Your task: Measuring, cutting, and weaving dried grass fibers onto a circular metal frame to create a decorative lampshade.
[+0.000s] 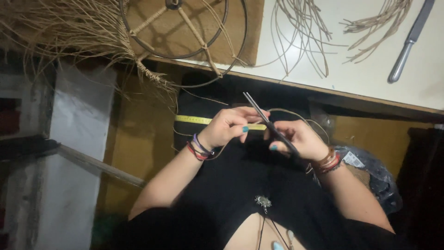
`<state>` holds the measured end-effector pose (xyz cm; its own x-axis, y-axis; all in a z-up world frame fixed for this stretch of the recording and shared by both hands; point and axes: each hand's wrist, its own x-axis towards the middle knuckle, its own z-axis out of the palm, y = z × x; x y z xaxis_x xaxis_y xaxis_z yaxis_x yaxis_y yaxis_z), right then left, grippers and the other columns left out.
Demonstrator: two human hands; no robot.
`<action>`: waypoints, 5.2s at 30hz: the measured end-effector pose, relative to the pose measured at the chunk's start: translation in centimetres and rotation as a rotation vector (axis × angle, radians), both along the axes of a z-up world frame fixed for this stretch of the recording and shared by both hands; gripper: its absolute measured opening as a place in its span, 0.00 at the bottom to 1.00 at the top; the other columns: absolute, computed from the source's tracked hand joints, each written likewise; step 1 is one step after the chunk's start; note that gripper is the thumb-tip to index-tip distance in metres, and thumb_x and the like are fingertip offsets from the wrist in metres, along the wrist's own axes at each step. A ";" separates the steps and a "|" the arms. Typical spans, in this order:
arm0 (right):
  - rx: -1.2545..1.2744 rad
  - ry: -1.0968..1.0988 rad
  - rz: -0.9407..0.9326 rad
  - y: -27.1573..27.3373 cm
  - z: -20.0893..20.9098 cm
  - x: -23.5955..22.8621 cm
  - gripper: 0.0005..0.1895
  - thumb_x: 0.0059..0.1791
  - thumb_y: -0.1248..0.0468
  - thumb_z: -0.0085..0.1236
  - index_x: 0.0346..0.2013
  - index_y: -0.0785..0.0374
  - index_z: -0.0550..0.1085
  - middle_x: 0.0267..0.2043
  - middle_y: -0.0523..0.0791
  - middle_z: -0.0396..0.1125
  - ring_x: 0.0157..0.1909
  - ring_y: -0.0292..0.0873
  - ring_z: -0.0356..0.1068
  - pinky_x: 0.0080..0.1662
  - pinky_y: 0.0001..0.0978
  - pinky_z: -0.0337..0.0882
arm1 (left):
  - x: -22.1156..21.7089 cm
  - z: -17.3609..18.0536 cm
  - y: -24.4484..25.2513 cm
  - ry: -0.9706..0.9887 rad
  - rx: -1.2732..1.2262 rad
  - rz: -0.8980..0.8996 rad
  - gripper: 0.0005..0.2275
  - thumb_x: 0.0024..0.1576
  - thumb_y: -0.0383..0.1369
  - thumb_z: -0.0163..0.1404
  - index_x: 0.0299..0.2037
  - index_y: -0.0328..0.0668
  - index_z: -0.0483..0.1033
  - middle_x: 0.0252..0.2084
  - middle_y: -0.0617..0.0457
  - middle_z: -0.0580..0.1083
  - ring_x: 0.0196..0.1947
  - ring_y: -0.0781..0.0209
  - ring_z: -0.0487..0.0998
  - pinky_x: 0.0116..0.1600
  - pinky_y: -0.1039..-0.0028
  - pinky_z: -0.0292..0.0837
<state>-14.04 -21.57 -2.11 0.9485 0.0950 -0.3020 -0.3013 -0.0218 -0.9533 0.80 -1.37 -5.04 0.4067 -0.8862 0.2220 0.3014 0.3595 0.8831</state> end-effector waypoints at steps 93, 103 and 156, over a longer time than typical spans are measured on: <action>-0.757 -0.227 0.199 -5.5 5.8 -1.0 0.13 0.55 0.57 0.48 0.40 0.57 0.80 0.39 0.41 0.77 0.40 0.39 0.76 0.46 0.32 0.72 | 0.8 9.5 6.2 -1.381 1.016 0.240 0.05 0.62 0.31 0.42 0.39 0.57 0.71 0.16 0.52 0.69 0.15 0.42 0.75 0.17 0.50 0.64; -0.701 -0.040 0.090 -3.0 5.6 0.1 0.11 0.54 0.62 0.53 0.33 0.62 0.81 0.28 0.52 0.76 0.35 0.57 0.78 0.42 0.49 0.75 | 3.2 7.6 10.8 -1.595 1.235 0.218 0.09 0.65 0.41 0.44 0.49 0.72 0.77 0.50 0.63 0.76 0.53 0.60 0.77 0.57 0.65 0.65; 0.030 -0.047 0.360 -6.2 3.1 -1.5 0.38 0.45 0.33 0.58 0.54 0.60 0.71 0.33 0.36 0.74 0.38 0.35 0.82 0.40 0.24 0.86 | 2.2 2.7 0.3 -0.812 0.618 0.428 0.07 0.57 0.31 0.48 0.27 0.53 0.78 0.29 0.68 0.79 0.33 0.64 0.78 0.49 0.65 0.62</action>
<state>-15.58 -27.74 0.95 0.8654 0.4335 -0.2511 -0.2353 -0.0908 -0.9677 2.97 -1.04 -2.39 0.6400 -0.7574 0.1291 -0.4927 -0.2756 0.8254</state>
